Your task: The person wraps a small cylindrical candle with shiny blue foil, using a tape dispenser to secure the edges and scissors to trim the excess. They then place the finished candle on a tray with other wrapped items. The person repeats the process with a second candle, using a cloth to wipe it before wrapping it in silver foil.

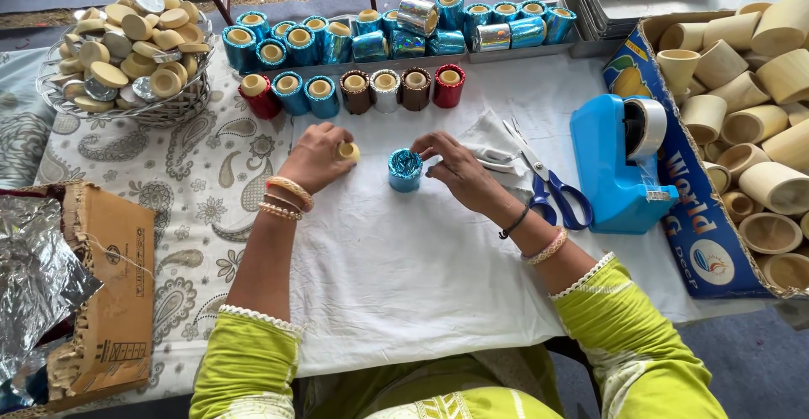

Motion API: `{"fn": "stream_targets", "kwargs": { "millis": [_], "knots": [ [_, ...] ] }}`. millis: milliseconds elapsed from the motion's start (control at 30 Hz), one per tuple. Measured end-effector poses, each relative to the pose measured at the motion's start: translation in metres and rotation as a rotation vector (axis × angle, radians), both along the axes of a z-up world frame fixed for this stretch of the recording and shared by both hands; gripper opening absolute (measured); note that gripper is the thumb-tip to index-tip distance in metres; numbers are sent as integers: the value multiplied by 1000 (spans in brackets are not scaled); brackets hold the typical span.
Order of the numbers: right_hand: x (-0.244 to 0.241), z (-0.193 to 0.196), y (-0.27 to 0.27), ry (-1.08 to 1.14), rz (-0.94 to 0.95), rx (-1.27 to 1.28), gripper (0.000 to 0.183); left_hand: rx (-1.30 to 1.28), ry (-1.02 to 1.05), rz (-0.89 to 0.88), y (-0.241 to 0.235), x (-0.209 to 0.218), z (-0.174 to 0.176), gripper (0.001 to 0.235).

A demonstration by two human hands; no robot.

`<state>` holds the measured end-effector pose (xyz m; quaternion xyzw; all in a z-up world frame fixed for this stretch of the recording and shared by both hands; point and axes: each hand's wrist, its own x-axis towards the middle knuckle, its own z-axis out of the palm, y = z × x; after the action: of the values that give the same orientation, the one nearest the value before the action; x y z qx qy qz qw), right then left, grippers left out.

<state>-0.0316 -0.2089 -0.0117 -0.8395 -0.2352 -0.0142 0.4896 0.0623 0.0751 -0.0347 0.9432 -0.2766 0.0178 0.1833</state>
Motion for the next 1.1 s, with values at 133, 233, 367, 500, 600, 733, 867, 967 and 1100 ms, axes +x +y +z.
{"fn": "stream_targets", "kwargs": {
  "millis": [133, 233, 367, 500, 600, 733, 867, 967, 1100],
  "knots": [
    [11, -20, -6, 156, 23, 237, 36, -308, -4, -62, -16, -18, 33, 42],
    [13, -23, -7, 188, 19, 267, 35, -534, 81, -222, -42, -39, 51, 42],
    [14, -25, -8, 196, 20, 282, 33, -442, -30, -297, -57, -52, 48, 39],
    [13, -21, -5, 182, -4, 217, 33, -372, -44, -246, -61, -53, 45, 39],
    [13, -20, -5, 182, -2, 208, 33, -346, -23, -234, -61, -54, 46, 33],
    [13, -20, -6, 185, 4, 217, 33, -334, -46, -255, -58, -51, 41, 27],
    [14, -23, -6, 157, 10, 195, 29, -356, -147, -313, -58, -48, 33, 22],
    [15, -25, -5, 172, -6, 211, 24, -310, -211, -339, -61, -54, 36, 19],
    [15, -26, -3, 206, -104, 214, 26, -254, -232, -348, -67, -62, 39, 16]
  ]
}}
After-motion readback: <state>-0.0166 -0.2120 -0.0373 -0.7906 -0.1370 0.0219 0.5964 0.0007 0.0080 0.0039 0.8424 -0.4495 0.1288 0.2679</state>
